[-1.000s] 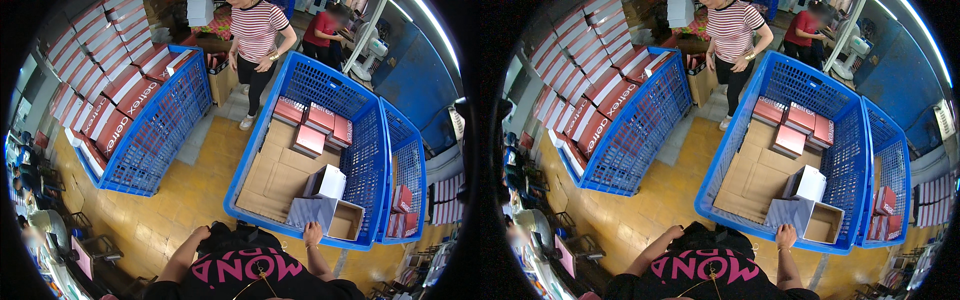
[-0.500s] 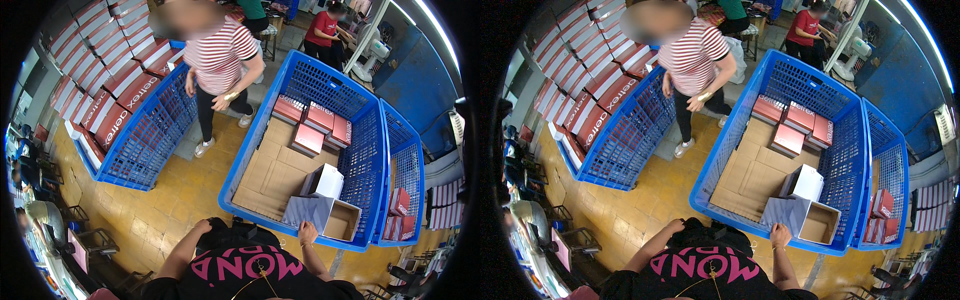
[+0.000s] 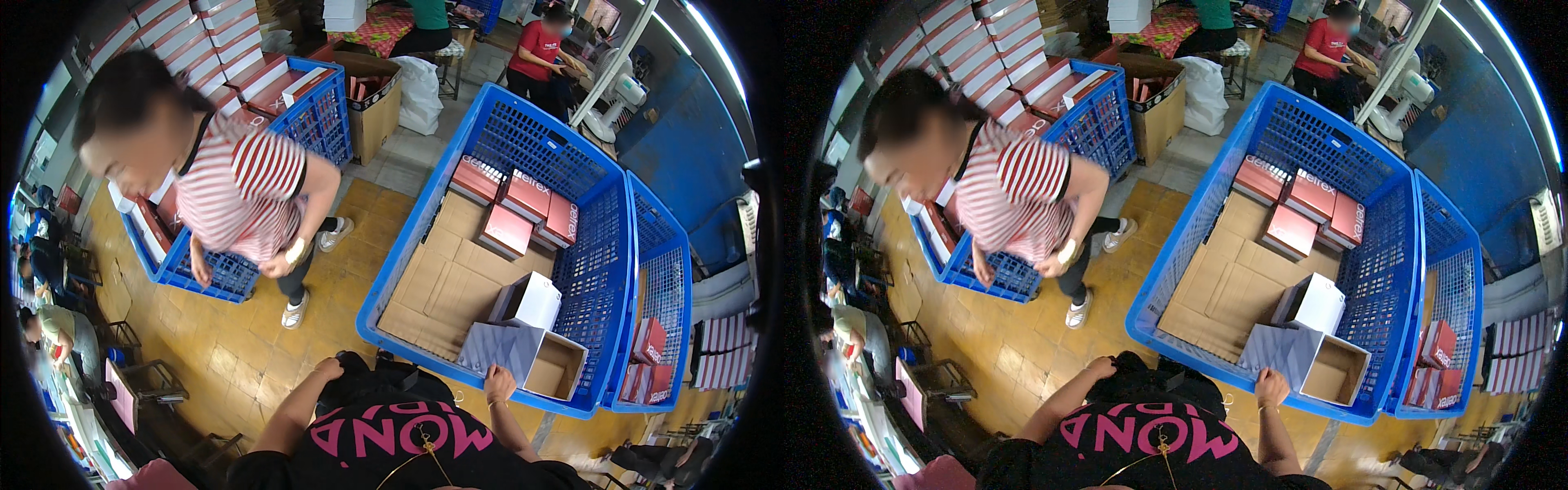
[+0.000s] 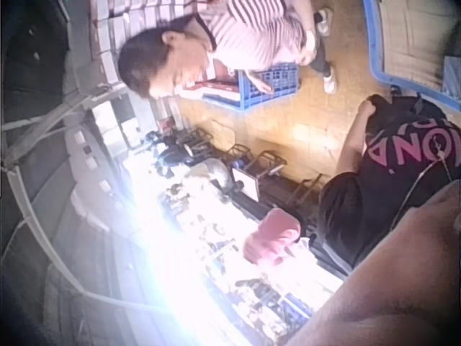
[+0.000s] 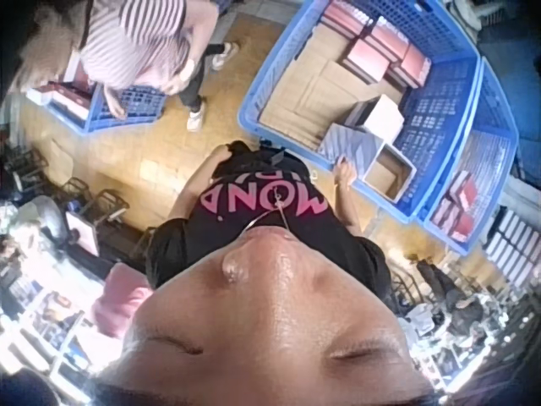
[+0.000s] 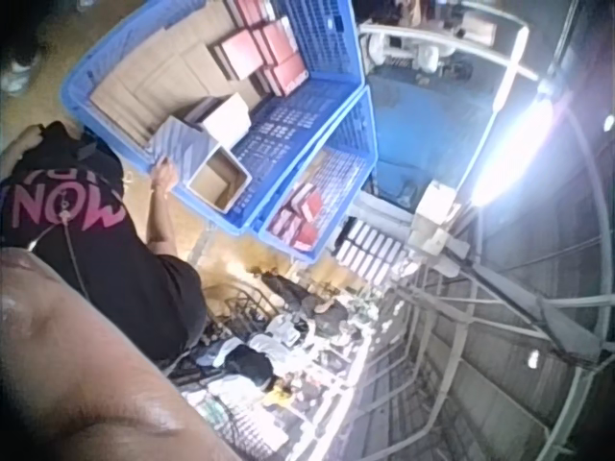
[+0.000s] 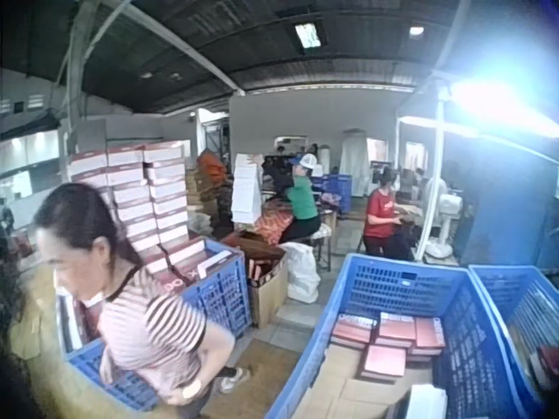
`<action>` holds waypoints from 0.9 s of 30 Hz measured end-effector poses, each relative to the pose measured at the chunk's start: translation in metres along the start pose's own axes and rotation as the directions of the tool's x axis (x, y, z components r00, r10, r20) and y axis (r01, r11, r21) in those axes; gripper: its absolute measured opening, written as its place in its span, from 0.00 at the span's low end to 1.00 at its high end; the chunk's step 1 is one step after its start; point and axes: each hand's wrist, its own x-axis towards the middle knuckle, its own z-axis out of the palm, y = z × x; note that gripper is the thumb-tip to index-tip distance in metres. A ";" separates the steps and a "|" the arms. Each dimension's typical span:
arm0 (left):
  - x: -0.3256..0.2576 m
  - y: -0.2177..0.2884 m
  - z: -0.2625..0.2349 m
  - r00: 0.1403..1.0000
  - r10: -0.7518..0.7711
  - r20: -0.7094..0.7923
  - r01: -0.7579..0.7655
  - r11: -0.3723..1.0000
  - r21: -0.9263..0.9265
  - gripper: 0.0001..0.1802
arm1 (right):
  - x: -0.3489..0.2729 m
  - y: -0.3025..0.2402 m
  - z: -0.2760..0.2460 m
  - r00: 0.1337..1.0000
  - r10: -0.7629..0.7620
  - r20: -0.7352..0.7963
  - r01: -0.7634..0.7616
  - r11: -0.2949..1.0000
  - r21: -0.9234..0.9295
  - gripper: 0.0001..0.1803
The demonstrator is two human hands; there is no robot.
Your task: The person walks through a factory floor, picks up a stack of brown fabric pieces from a blue crate, and returns to a conveyor belt. They repeatedly pick up individual fabric pieces from the belt, inspect them, and place them into a pink container or onto a stack on the table.
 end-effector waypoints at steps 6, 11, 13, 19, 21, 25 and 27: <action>0.001 0.004 -0.025 0.998 -0.045 0.052 0.043 0.998 0.048 0.25 | 0.000 0.003 0.005 0.999 0.008 -0.031 -0.008 1.000 -0.007 0.20; 0.017 -0.016 -0.047 0.993 -0.094 0.075 0.088 0.993 0.073 0.23 | 0.000 -0.004 0.003 0.999 0.028 -0.025 -0.028 1.000 0.002 0.19; 0.027 -0.019 -0.065 0.992 -0.117 0.041 0.114 0.992 0.053 0.23 | -0.001 -0.003 0.006 0.999 0.040 -0.028 -0.040 0.999 -0.015 0.19; 0.071 -0.057 -0.132 0.996 -0.041 0.074 0.043 0.999 -0.028 0.28 | 0.010 0.003 0.016 0.975 0.157 0.156 -0.142 0.985 -0.102 0.19; 0.102 -0.081 -0.159 0.999 0.011 0.044 -0.007 0.995 -0.096 0.26 | 0.027 -0.030 0.024 0.987 0.147 0.070 -0.150 0.988 0.041 0.19; 0.168 -0.103 -0.255 0.969 0.161 0.188 -0.189 0.972 0.141 0.21 | 0.076 -0.126 0.074 0.969 0.239 0.062 -0.235 0.819 0.523 0.21; 0.204 -0.149 -0.299 0.996 0.084 0.037 -0.089 0.988 0.130 0.21 | 0.110 -0.266 0.041 0.918 0.120 0.379 -0.393 0.413 0.821 0.27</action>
